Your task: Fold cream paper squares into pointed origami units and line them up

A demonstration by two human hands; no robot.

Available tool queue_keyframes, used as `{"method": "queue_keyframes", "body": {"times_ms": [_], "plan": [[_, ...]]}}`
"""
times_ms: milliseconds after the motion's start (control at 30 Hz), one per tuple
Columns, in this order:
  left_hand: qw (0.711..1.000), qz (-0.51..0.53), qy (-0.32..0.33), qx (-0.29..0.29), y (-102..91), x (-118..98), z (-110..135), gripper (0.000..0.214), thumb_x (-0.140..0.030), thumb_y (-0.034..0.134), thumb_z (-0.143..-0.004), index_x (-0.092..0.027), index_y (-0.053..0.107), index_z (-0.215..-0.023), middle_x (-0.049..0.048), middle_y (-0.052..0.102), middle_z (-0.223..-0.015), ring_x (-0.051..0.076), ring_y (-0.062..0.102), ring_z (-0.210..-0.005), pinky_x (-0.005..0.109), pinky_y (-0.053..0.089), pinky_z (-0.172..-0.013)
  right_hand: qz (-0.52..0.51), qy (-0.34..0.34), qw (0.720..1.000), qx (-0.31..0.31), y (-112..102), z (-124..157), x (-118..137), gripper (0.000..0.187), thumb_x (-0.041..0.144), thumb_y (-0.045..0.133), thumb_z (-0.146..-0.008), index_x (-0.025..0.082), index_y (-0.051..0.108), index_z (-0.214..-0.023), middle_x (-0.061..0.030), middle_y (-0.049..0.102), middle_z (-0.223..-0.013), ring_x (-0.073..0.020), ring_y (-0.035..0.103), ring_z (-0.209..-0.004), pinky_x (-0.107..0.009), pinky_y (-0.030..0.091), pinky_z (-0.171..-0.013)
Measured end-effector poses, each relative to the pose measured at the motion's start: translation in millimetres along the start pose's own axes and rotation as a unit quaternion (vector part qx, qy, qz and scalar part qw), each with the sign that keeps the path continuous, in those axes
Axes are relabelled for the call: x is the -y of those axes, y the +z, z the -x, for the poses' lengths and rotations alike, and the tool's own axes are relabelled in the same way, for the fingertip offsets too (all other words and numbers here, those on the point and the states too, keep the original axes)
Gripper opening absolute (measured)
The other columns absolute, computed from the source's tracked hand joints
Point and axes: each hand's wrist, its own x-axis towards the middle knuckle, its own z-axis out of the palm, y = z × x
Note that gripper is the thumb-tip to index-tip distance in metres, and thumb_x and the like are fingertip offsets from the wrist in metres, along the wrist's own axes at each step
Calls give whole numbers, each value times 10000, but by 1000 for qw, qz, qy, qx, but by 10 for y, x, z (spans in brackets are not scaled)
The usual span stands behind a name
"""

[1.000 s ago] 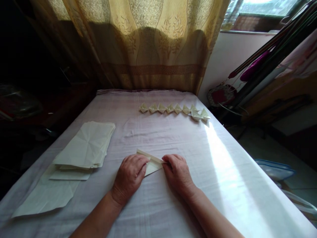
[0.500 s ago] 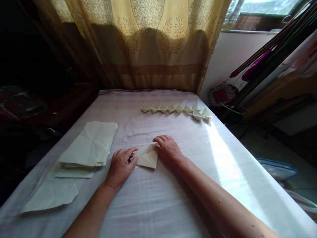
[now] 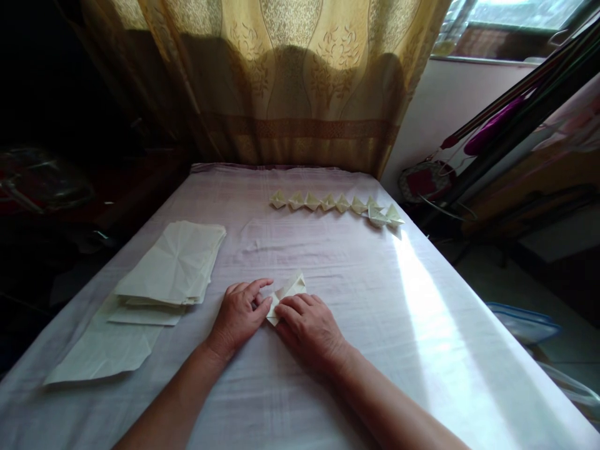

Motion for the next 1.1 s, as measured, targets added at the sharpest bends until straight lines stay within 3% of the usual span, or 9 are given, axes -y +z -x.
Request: {"method": "queue_keyframes", "body": {"times_ms": [233,500,1100], "plan": [[999,9,25,21,-60,35,52,296,-212,586,-812,-235,675,-1094,-23,650,-688,170,627,-721,356,484,-832,34,-30,999,-20,77,11,49,15,234,628,-903,235,642,-899,-3,677,-831,-161,574,-755,-297,401,-662],[998,3,69,10,-110,82,168,359,-178,584,-829,-225,612,-1185,3,672,-814,175,625,-812,336,480,-821,-115,100,988,-38,90,-1,112,86,187,636,-869,232,694,-823,-13,703,-915,-173,593,-856,-298,459,-795],[997,21,78,14,-105,87,214,399,-143,637,-799,-230,611,-1187,-9,642,-818,175,588,-826,342,449,-832,-87,188,978,-39,141,-30,272,90,158,646,-828,204,614,-757,-25,665,-908,-200,565,-893,-333,378,-794]]}}
